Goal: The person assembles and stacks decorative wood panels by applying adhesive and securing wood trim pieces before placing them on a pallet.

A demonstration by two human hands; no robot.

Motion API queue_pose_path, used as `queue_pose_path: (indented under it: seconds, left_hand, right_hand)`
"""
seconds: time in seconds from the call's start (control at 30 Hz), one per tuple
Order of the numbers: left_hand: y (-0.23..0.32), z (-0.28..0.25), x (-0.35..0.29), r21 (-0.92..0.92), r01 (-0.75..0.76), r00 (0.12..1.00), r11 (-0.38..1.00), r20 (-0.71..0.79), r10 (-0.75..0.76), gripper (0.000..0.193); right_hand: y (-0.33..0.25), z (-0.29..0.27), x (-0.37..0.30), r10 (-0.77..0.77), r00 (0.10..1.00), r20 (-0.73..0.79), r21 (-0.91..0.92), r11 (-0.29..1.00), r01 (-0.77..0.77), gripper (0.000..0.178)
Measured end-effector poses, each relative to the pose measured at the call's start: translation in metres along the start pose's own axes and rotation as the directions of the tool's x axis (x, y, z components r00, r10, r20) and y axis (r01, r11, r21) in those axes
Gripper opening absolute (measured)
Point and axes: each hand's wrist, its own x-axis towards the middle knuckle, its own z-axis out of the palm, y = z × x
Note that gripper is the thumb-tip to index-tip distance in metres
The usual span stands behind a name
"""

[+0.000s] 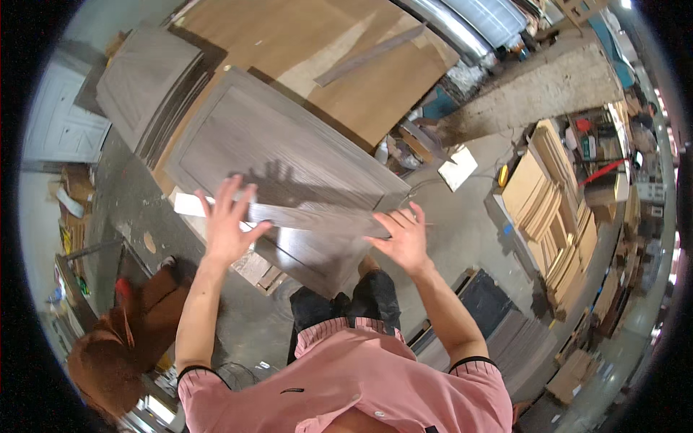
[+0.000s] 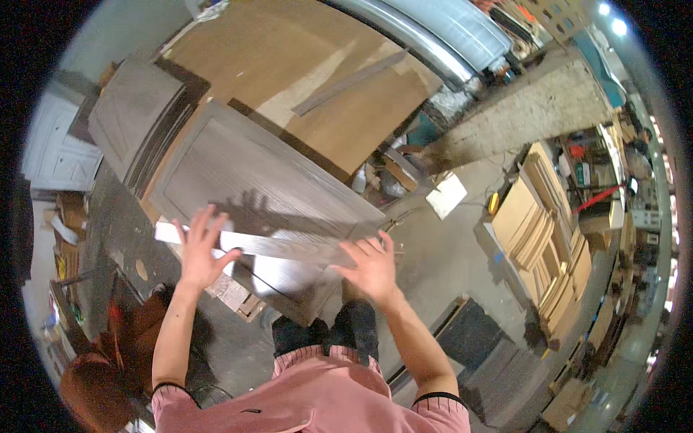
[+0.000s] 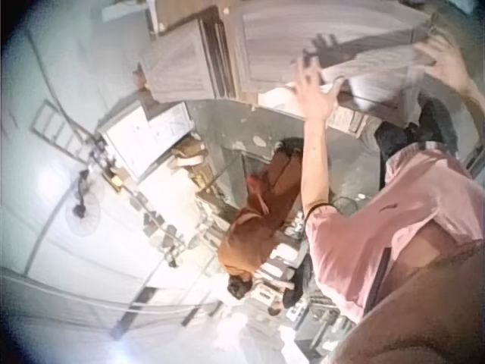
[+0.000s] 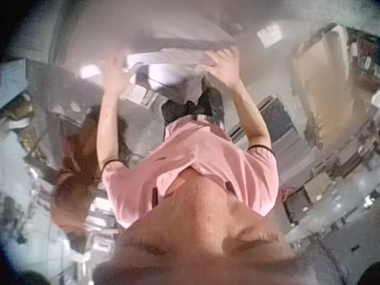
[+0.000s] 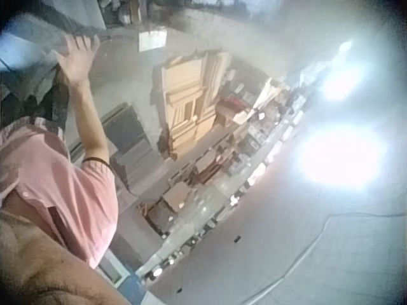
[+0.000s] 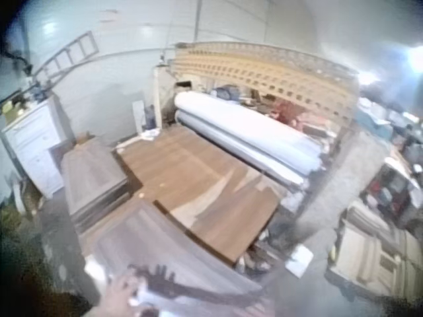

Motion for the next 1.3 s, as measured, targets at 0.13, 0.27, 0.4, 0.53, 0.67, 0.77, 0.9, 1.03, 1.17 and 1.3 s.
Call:
queue_pose_path:
  seconds: [0.13, 0.27, 0.4, 0.53, 0.67, 0.77, 0.9, 1.03, 1.17, 1.3]
  left_hand:
    - [-0.072, 0.013, -0.003, 0.19, -0.034, 0.998, 0.981, -0.036, 0.042, 0.083]
    - [-0.125, 0.012, 0.022, 0.221, -0.015, 0.993, 0.975, -0.114, 0.041, 0.089]
    - [-0.147, 0.026, 0.064, 0.26, 0.042, 0.982, 0.965, -0.187, 0.007, 0.097]
    - [-0.154, 0.053, 0.085, 0.071, 0.06, 0.977, 0.996, -0.207, -0.045, 0.094]
    - [-0.143, 0.056, 0.105, 0.016, 0.058, 0.976, 0.998, -0.212, -0.053, 0.083]
    - [-0.145, 0.055, 0.115, 0.036, 0.027, 0.976, 0.999, -0.216, -0.019, 0.083]
    - [-0.141, 0.053, 0.128, 0.083, 0.003, 0.983, 0.997, -0.184, 0.012, 0.082]
    - [-0.145, 0.059, 0.121, 0.072, 0.025, 0.987, 0.997, -0.161, -0.013, 0.079]
    - [-0.151, 0.069, 0.115, 0.147, 0.014, 0.985, 0.989, -0.171, 0.011, 0.08]
    - [-0.151, 0.066, 0.135, 0.17, -0.051, 0.971, 0.984, -0.222, 0.088, 0.081]
  right_hand:
    - [-0.025, 0.045, 0.016, 0.065, 0.992, -0.108, 0.097, 0.994, -0.054, 0.048]
    - [-0.032, 0.089, 0.046, 0.108, 0.986, -0.126, 0.197, 0.977, -0.082, 0.05]
    - [-0.019, 0.12, 0.069, 0.163, 0.978, -0.133, 0.258, 0.958, -0.125, 0.051]
    - [-0.004, 0.133, 0.077, 0.2, 0.97, -0.138, 0.277, 0.948, -0.156, 0.051]
    - [0.007, 0.133, 0.078, 0.228, 0.963, -0.143, 0.249, 0.95, -0.188, 0.051]
    - [0.005, 0.134, 0.081, 0.259, 0.959, -0.11, 0.248, 0.942, -0.226, 0.052]
    - [0.005, 0.139, 0.082, 0.26, 0.956, -0.138, 0.239, 0.945, -0.223, 0.051]
    - [0.005, 0.138, 0.084, 0.267, 0.956, -0.121, 0.185, 0.952, -0.242, 0.05]
    - [0.004, 0.141, 0.085, 0.259, 0.962, -0.091, 0.135, 0.96, -0.245, 0.051]
    - [0.0, 0.143, 0.087, 0.3, 0.949, -0.098, 0.118, 0.95, -0.289, 0.052]
